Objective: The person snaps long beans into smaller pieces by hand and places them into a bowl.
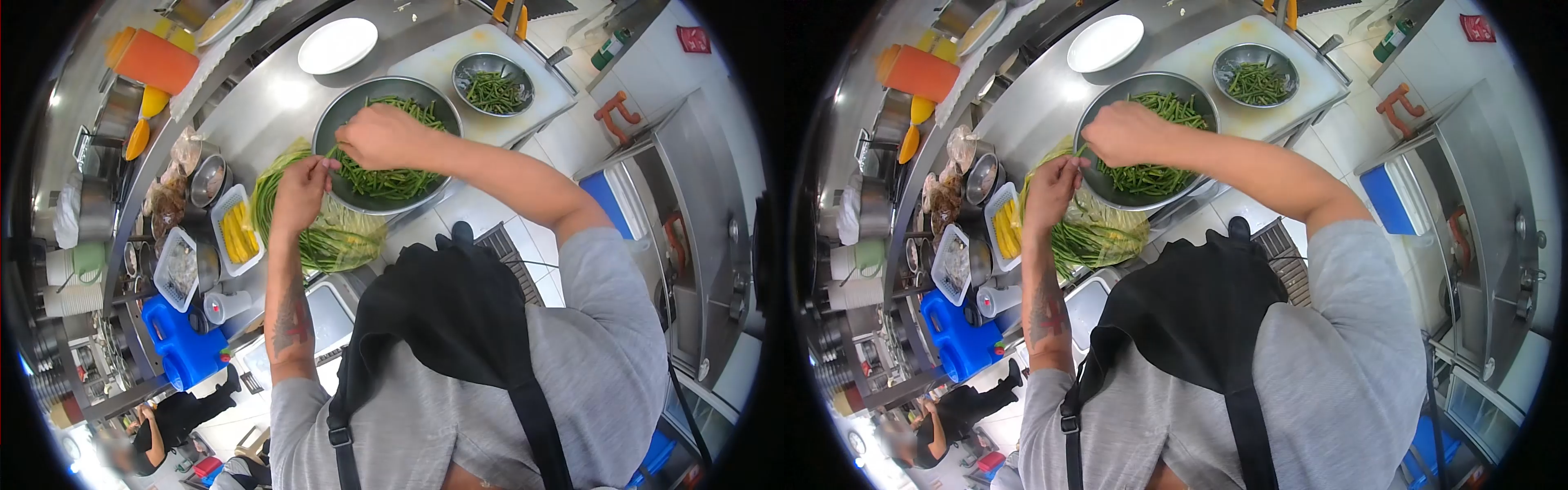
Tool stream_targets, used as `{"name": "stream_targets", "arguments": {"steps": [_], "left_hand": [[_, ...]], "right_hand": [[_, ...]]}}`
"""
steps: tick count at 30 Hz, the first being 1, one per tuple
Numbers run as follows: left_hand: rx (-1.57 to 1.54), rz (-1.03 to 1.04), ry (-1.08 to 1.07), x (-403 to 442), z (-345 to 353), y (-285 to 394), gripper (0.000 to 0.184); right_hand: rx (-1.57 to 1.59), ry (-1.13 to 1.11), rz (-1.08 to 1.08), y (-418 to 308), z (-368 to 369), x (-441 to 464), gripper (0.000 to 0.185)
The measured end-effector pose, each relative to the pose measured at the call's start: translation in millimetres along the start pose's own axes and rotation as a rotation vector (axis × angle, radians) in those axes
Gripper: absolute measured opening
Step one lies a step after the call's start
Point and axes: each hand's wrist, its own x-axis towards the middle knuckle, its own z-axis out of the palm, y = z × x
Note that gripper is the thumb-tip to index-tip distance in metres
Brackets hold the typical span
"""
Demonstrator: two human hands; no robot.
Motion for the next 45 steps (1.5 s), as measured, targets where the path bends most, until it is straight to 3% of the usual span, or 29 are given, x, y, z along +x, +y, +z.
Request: {"name": "stream_targets", "arguments": {"steps": [1,2,4,6,8,9,10,12,13,14,18,20,21,24,25,26,27,28,29,30,32,34,36,37,39,41,43,45], "left_hand": [[0.217,0.084,0.109,1.9,7.7,-3.4,0.025],[0.216,0.083,0.11,2.6,15.8,-5.0,0.025],[0.531,0.154,0.279,3.6,27.3,-7.3,0.025],[0.535,0.182,0.287,-1.9,22.9,-8.6,0.026],[0.222,0.003,0.126,-7.7,14.9,-3.9,0.024],[0.217,-0.002,0.133,-8.4,12.5,-1.8,0.024],[0.104,-0.03,0.06,-8.3,10.0,0.1,0.023],[-0.001,-0.062,-0.015,-10.0,7.0,-0.6,0.023],[-0.094,-0.1,-0.052,-9.7,6.5,-2.3,0.023],[-0.189,-0.136,-0.089,-9.1,6.7,-4.3,0.023],[-0.169,-0.121,-0.137,-17.2,-3.6,-18.3,0.028],[-0.221,-0.133,-0.169,-16.9,-3.2,-14.1,0.027],[-0.216,-0.129,-0.171,-14.7,-2.9,-12.0,0.027],[-0.217,-0.109,-0.19,-11.8,-3.3,-8.1,0.026],[-0.316,-0.086,-0.168,-13.9,-3.9,-10.0,0.026],[-0.417,-0.061,-0.142,-14.0,-4.0,-11.7,0.026],[-0.419,-0.058,-0.141,-11.3,-1.9,-12.6,0.026],[-0.227,0.039,-0.052,-8.5,2.6,-13.5,0.027],[-0.035,0.128,0.042,-9.4,6.9,-14.6,0.028],[-0.037,0.118,0.053,-13.8,11.2,-14.5,0.028],[0.343,0.066,0.254,-16.3,16.0,-10.8,0.03],[0.271,0.039,0.204,-12.1,13.0,-8.5,0.033],[-0.297,-0.258,-0.018,-9.5,7.2,-11.8,0.037],[-0.358,-0.245,-0.098,-7.6,3.9,-14.4,0.044],[-0.531,-0.261,-0.11,-3.0,6.2,-15.3,0.041],[-0.703,-0.274,-0.123,-2.9,6.7,-16.1,0.038],[-0.402,-0.204,-0.151,-8.4,4.4,-18.5,0.032],[-0.392,-0.191,-0.166,-10.6,-4.0,-26.8,0.029]], "right_hand": [[-0.068,0.103,-0.005,-3.4,15.0,-2.7,0.01],[-0.068,0.101,-0.006,-3.8,24.6,-2.6,0.01],[-0.168,0.083,0.089,-3.7,39.9,-2.3,0.01],[-0.177,0.05,0.119,22.3,47.0,1.8,0.008],[0.171,0.189,0.124,31.8,41.7,4.7,0.013],[0.45,0.205,0.034,29.6,36.2,4.5,0.013],[0.453,0.199,0.028,24.8,32.4,3.5,0.013],[0.779,-0.13,0.06,11.3,22.7,0.9,0.015],[0.496,-0.06,-0.073,15.7,28.1,-0.6,0.012],[0.498,-0.056,-0.072,20.7,24.9,-2.4,0.012],[0.804,-0.154,0.08,43.2,15.9,-2.5,0.016],[0.567,-0.048,-0.12,36.4,15.8,-2.4,0.02],[0.522,-0.165,-0.098,24.3,9.6,-3.0,0.022],[0.306,-0.2,-0.148,6.3,20.0,-7.4,0.019],[0.617,-0.202,-0.056,5.2,19.8,-10.6,0.021],[0.611,-0.201,-0.056,7.8,31.0,-10.5,0.021],[1.061,-0.244,0.163,10.5,54.2,-10.5,0.019],[1.505,-0.286,0.394,11.7,67.0,-9.3,0.017],[1.247,-0.151,0.465,3.5,58.8,-13.4,0.015],[1.25,-0.166,0.459,12.2,67.8,-13.5,0.015],[0.205,0.304,0.348,40.1,77.8,-8.5,0.019],[0.17,0.199,0.334,54.7,74.2,-6.2,0.022],[-0.083,0.519,-0.067,44.7,62.2,-7.2,0.023],[-0.178,0.628,-0.197,37.0,51.9,-7.5,0.024],[0.661,0.016,-0.068,11.4,21.8,-10.0,0.024],[0.608,-0.035,-0.03,15.1,23.0,-7.5,0.025],[0.555,-0.088,0.005,21.9,23.0,-3.9,0.026],[0.568,-0.08,0.019,33.8,20.5,-5.1,0.025]]}}
